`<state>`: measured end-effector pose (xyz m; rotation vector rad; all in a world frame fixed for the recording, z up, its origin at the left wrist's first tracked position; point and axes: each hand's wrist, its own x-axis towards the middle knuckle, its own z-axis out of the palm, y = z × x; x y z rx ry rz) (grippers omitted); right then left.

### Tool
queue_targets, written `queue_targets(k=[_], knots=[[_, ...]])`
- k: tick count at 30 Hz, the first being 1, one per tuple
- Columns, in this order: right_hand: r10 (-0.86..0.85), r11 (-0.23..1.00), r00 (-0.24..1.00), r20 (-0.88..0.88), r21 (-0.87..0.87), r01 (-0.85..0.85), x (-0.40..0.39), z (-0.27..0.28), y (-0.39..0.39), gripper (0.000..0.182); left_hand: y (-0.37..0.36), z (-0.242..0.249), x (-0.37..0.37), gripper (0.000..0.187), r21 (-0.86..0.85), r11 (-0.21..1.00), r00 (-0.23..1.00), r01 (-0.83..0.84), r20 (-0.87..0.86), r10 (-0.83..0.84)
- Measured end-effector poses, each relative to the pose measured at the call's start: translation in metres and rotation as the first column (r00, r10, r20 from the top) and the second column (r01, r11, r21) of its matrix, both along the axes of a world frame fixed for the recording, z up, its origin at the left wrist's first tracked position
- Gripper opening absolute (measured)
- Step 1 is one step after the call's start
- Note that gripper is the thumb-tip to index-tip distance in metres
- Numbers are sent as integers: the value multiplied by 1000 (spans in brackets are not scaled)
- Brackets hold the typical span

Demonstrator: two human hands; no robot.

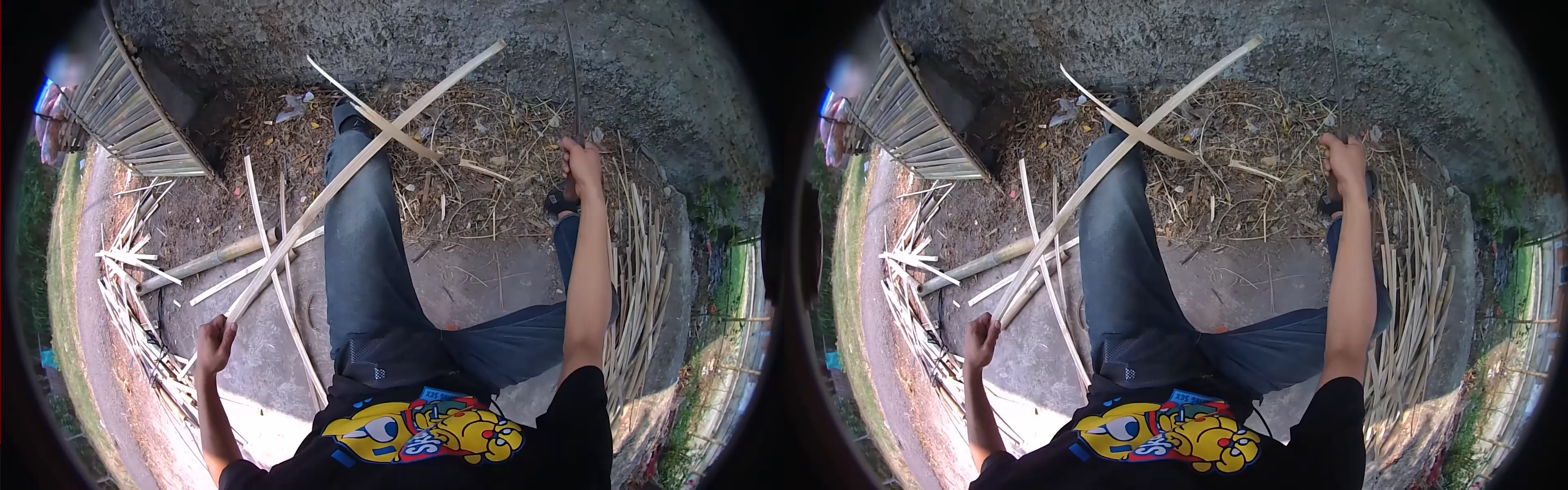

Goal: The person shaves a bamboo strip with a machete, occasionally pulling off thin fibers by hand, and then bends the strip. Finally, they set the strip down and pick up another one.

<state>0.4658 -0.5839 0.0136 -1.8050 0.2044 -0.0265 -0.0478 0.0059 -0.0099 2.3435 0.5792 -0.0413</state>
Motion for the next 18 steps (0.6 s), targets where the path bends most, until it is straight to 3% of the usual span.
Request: queue_targets(k=[4, 12, 15, 18], knots=[[137, 981, 991, 1, 141, -136, -28, -2, 52, 28, -5, 11, 13, 51, 105, 993, 998, 48, 24, -51], [205, 935, 962, 182, 254, -247, -37, -6, 151, 23, 5, 5, 1, 54, 76, 997, 1000, -8, -5, 8], [194, 897, 951, 239, 349, -271, -25, -10, 181, 22, 23, -2, -9, 52, -130, 991, 999, -19, -48, 13], [178, 846, 953, 247, 457, -276, -31, -12, 198, 22, 6, 16, 12, 48, -27, 999, 995, -41, -95, 38]])
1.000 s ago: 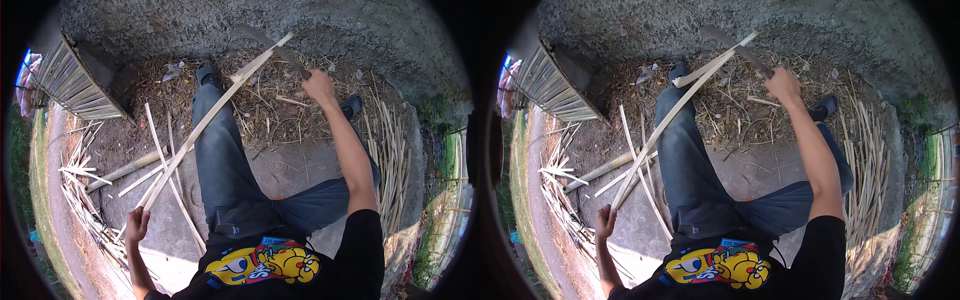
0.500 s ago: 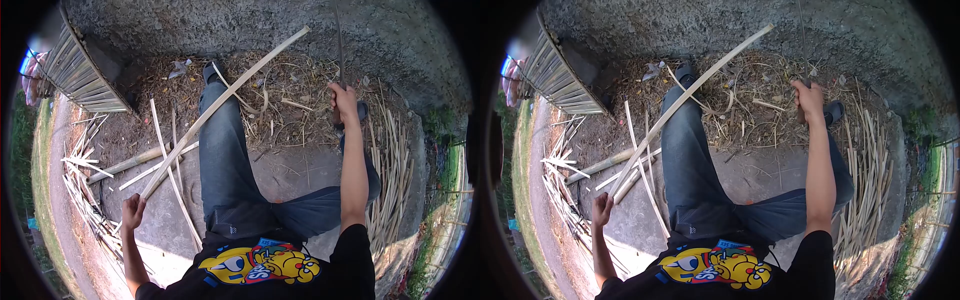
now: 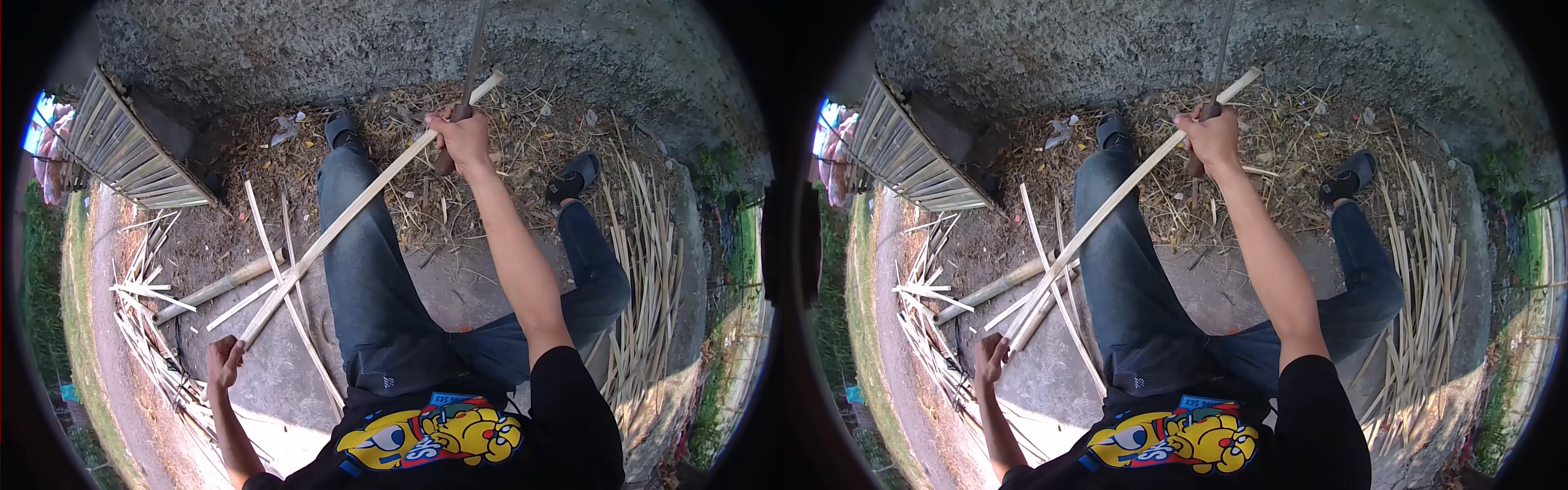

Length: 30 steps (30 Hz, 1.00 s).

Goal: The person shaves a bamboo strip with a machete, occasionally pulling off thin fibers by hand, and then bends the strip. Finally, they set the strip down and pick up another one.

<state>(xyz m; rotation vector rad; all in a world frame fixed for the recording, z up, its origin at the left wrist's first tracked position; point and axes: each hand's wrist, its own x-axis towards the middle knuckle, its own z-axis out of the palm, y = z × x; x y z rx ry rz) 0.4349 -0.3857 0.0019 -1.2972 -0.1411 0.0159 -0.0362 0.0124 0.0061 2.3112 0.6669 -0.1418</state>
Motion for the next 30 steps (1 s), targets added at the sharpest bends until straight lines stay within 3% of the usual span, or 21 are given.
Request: queue_targets(k=[1, 3, 5, 6, 7, 8, 10, 11, 12, 14, 15, 16, 18, 22, 25, 26, 28, 30], knots=[[-19, 1000, 1000, 1, -6, 19, -4, -4, 5, 21, -18, 11, 18, 44, 184, 983, 1000, 15, -15, -13], [-4, 1000, 1000, 1, 5, 4, -16, -6, 14, 20, -71, 24, 63, 41, 170, 985, 989, -13, 147, -12], [18, 999, 1000, 3, -27, -18, -31, 0, 24, 20, -123, 27, 106, 38, 247, 963, 933, 109, 309, -185], [23, 998, 1000, 11, -52, -23, -38, 1, 28, 20, -140, 21, 125, 38, 289, 952, 924, 104, 325, -200], [40, 995, 998, 52, -99, -34, -42, -1, 30, 24, -159, 26, 142, 33, 202, 978, 973, 55, 207, -97], [46, 994, 998, 53, -105, -41, -48, 0, 27, 24, -154, -1, 150, 31, 247, 967, 956, 61, 263, -127], [23, 788, 954, 298, -593, 166, -57, 7, 14, 38, -162, 2, 159, 36, 144, 988, 981, 54, 175, -79], [66, 728, 886, 458, -630, 271, -65, 11, 5, 50, -165, 0, 161, 36, 141, 989, 982, 54, 174, -78], [67, 726, 889, 454, -633, 268, -75, 17, -2, 50, -168, -1, 162, 39, 83, 997, 974, 8, 226, -27], [247, 589, 951, 185, -808, 4, -97, 23, -13, 60, -173, -4, 160, 43, 17, 999, 965, -40, 259, 34], [293, 495, 935, 198, -868, 29, -102, 9, -13, 65, -174, -2, 162, 43, 15, 999, 963, -41, 267, 36], [297, 491, 936, 189, -871, 20, -114, 2, -11, 65, -176, 0, 164, 43, 13, 999, 960, -41, 277, 35], [403, 284, 907, 125, -959, 6, -136, -5, -4, 67, -178, 0, 165, 43, 56, 998, 966, -28, 259, 13], [471, 354, 852, 230, -934, 56, -121, -15, -10, 70, -174, -4, 162, 44, 52, 998, 965, -34, 263, 19], [434, 260, 843, 319, -940, 222, -96, -9, -8, 69, -171, 1, 162, 45, 85, 996, 959, -26, 283, 1], [439, 261, 839, 321, -939, 223, -85, -6, -9, 69, -170, 3, 161, 45, 81, 996, 955, -24, 296, -1], [302, 303, 943, 138, -952, 43, -73, -3, -13, 72, -174, 13, 161, 45, 102, 995, 964, -11, 266, -16], [328, 319, 932, 156, -947, 47, -85, 0, -10, 72, -176, 14, 168, 45, 124, 992, 964, 1, 264, -34]])
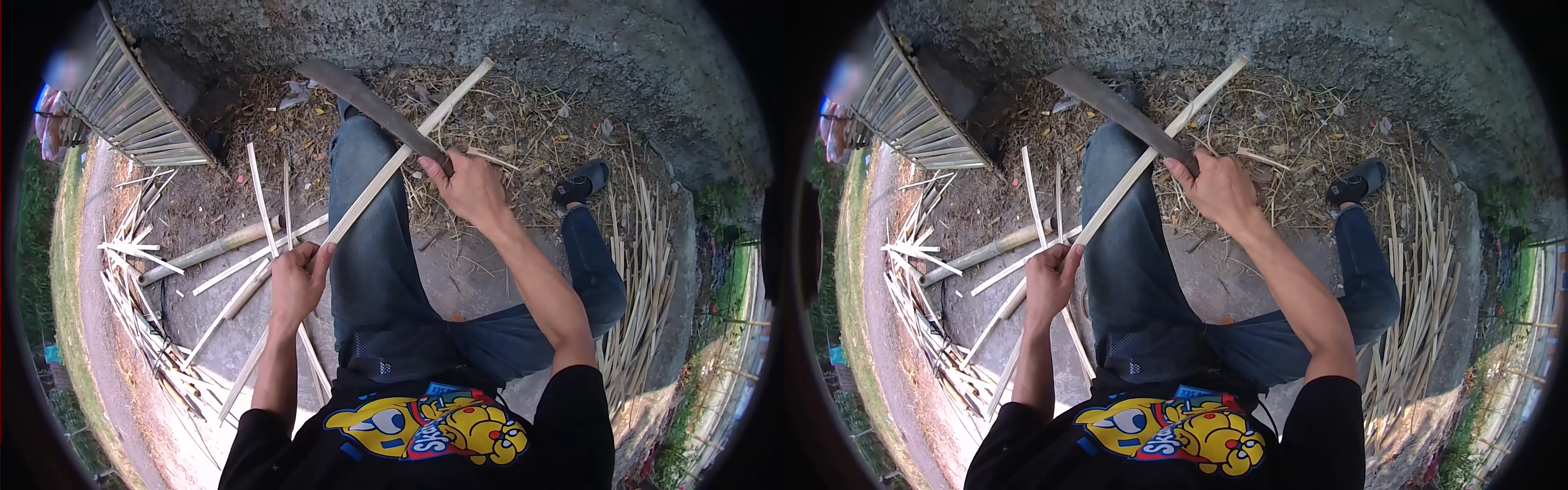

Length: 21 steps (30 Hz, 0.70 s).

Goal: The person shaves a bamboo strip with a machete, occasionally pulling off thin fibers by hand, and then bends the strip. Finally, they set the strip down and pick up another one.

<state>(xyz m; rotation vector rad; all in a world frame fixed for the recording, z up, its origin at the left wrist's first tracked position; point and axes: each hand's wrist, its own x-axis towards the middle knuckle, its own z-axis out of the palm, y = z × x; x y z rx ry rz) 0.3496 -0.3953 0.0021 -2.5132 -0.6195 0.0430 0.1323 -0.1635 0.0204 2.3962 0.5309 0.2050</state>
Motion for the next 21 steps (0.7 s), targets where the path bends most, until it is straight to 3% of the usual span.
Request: queue_targets(k=[3, 4, 6, 9, 12, 15, 17, 19, 21], knots=[[221, 975, 938, 268, -78, -207, -33, -10, 1, 71, 2, -6, -5, 44, 15, 1000, 1000, 21, -16, -21], [206, 978, 941, 267, -72, -194, -20, -7, -7, 71, 7, -7, -14, 43, 14, 1000, 1000, 0, -14, 0], [-51, 998, 998, -21, 18, 52, 29, 2, -27, 69, 17, -1, -35, 41, 4, 1000, 999, -4, -40, 4], [-163, 986, 980, -115, -50, 159, 64, 4, -42, 68, 15, 3, -38, 40, 67, 997, 997, 38, -71, -33], [27, 999, 999, -44, -22, -28, 9, -5, -25, 70, 15, 3, -25, 39, 40, 998, 998, 45, -38, -43], [179, 984, 959, 218, -63, -169, -7, -24, -26, 69, 26, -4, -29, 39, -25, 999, 998, 43, -54, -44], [-109, 994, 994, -2, -29, 109, 42, -24, -54, 72, 44, 3, -58, 42, 5, 999, 993, 36, -110, -36], [-484, 870, 868, -113, 42, 491, 131, -54, -115, 78, 68, 0, -83, 43, -22, 1000, 995, -9, -102, 7], [-616, 720, 714, -334, 130, 682, 155, -59, -165, 75, 82, -9, -103, 44, -105, 990, 992, -98, -90, 89]])
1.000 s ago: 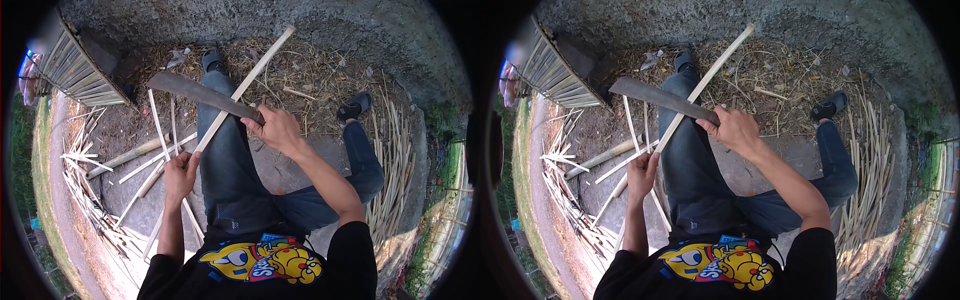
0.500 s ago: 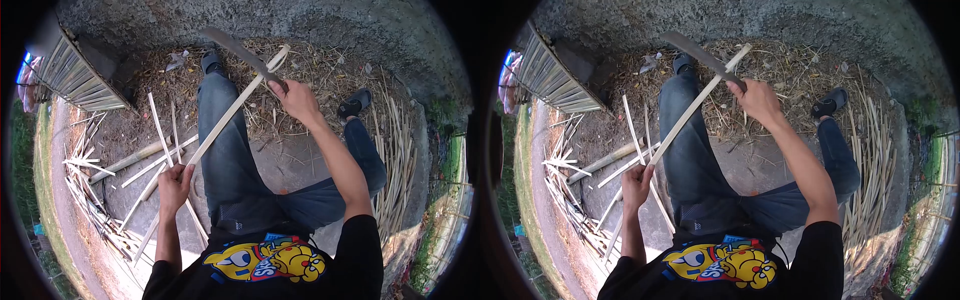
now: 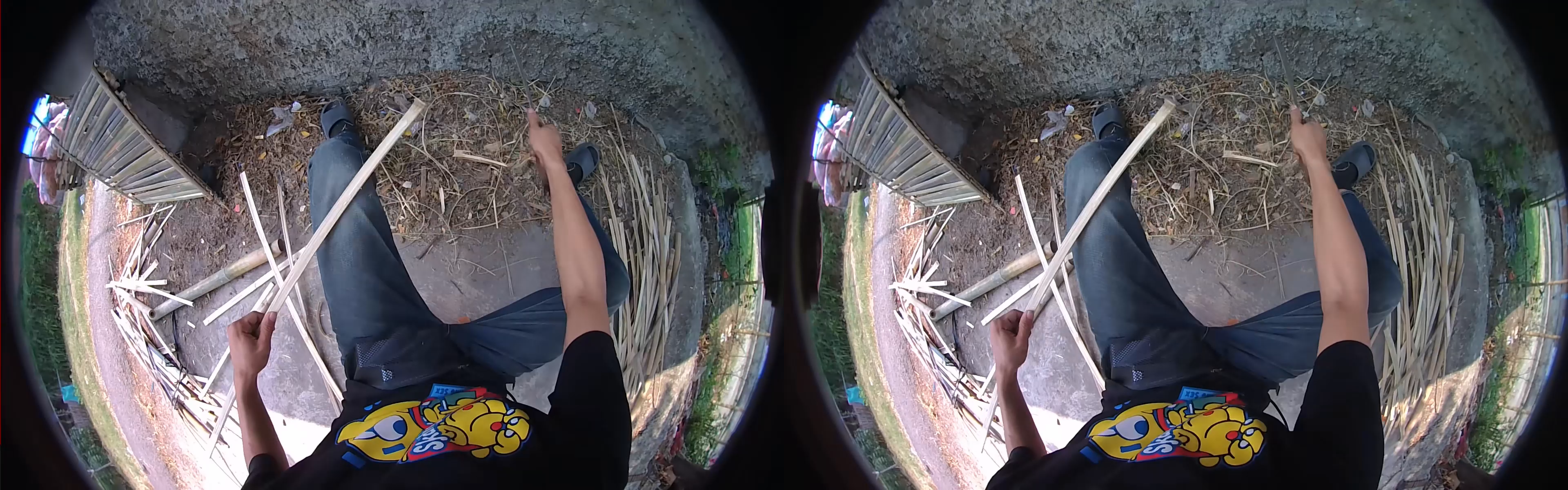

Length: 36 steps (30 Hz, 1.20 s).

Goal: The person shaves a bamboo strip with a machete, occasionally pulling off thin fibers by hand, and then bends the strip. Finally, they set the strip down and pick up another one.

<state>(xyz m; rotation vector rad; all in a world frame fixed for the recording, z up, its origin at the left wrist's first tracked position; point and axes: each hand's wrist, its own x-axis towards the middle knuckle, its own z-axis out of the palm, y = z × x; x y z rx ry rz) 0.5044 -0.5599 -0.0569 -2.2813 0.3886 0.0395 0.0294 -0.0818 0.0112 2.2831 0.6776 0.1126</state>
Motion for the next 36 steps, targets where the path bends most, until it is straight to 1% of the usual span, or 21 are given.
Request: queue_targets(k=[1, 2, 4, 5, 7, 9, 10, 13, 15, 17, 18, 20, 21, 23, 25, 26, 29, 31, 33, 35, 36], knots=[[-100, 985, 994, -32, 136, 103, 0, 4, -8, 73, -9, 11, 5, 43, 151, 987, 998, 63, -5, -63], [-95, 986, 995, -25, 136, 98, -7, 6, -7, 73, -14, 12, 13, 42, 128, 991, 999, 45, -21, -43], [-90, 903, 994, 63, 426, 55, -35, 10, -7, 71, -22, 9, 20, 40, 122, 992, 999, 31, -31, -27], [-87, 906, 995, 48, 420, 59, -48, 11, -4, 71, -24, 9, 26, 39, 152, 987, 999, 43, -12, -41], [13, 906, 994, 106, 418, -57, -71, 15, 6, 70, -22, 6, 31, 37, 152, 987, 998, 55, -13, -53], [89, 906, 990, 113, 403, -127, -94, 16, 22, 70, -13, -3, 32, 35, 152, 987, 998, 48, 31, -54], [150, 914, 972, 181, 349, -207, -107, 18, 34, 70, -13, -3, 35, 34, 214, 975, 996, 69, 38, -79], [390, 900, 869, 304, 75, -430, -129, 21, 71, 70, -25, 1, 47, 33, 284, 957, 994, 59, 68, -82], [533, 840, 799, 279, -60, -539, -148, 44, 100, 70, -43, 10, 61, 32, 312, 948, 992, 65, 87, -97], [606, 795, 773, 187, -161, -585, -167, 40, 130, 69, -59, 14, 70, 29, 399, 915, 985, 63, 120, -120], [597, 802, 778, 196, -157, -576, -176, 42, 138, 69, -62, 20, 72, 26, 429, 900, 986, 75, 101, -130], [689, 722, 690, 222, -293, -627, -188, 42, 148, 70, -55, 15, 67, 26, 463, 884, 979, 68, 140, -149], [688, 723, 692, 219, -286, -629, -179, 40, 147, 70, -51, 12, 58, 25, 486, 873, 975, 51, 167, -150], [535, 844, 817, 213, -159, -512, -133, 29, 131, 71, -51, 15, 45, 22, 491, 869, 983, 52, 129, -132], [446, 886, 891, 86, -185, -425, -83, 18, 107, 71, -65, 27, 45, 20, 590, 800, 942, 112, 194, -275], [453, 882, 887, 88, -193, -431, -85, 27, 107, 71, -65, 26, 48, 17, 624, 776, 952, 92, 174, -253], [448, 872, 889, 95, -263, -412, -90, 56, 102, 72, -53, 14, 50, 16, 581, 812, 952, 62, 210, -223], [497, 866, 842, 210, -191, -463, -96, 56, 105, 72, -58, 13, 54, 16, 577, 814, 953, 60, 211, -219], [577, 816, 807, 125, -133, -563, -131, 70, 124, 70, -61, 8, 61, 17, 579, 813, 927, 69, 264, -267], [713, 697, 688, 134, -247, -673, -170, 60, 139, 70, -59, 2, 66, 16, 602, 795, 919, 75, 267, -289], [703, 706, 698, 136, -245, -664, -174, 57, 136, 70, -56, -1, 69, 16, 625, 778, 913, 71, 274, -303]])
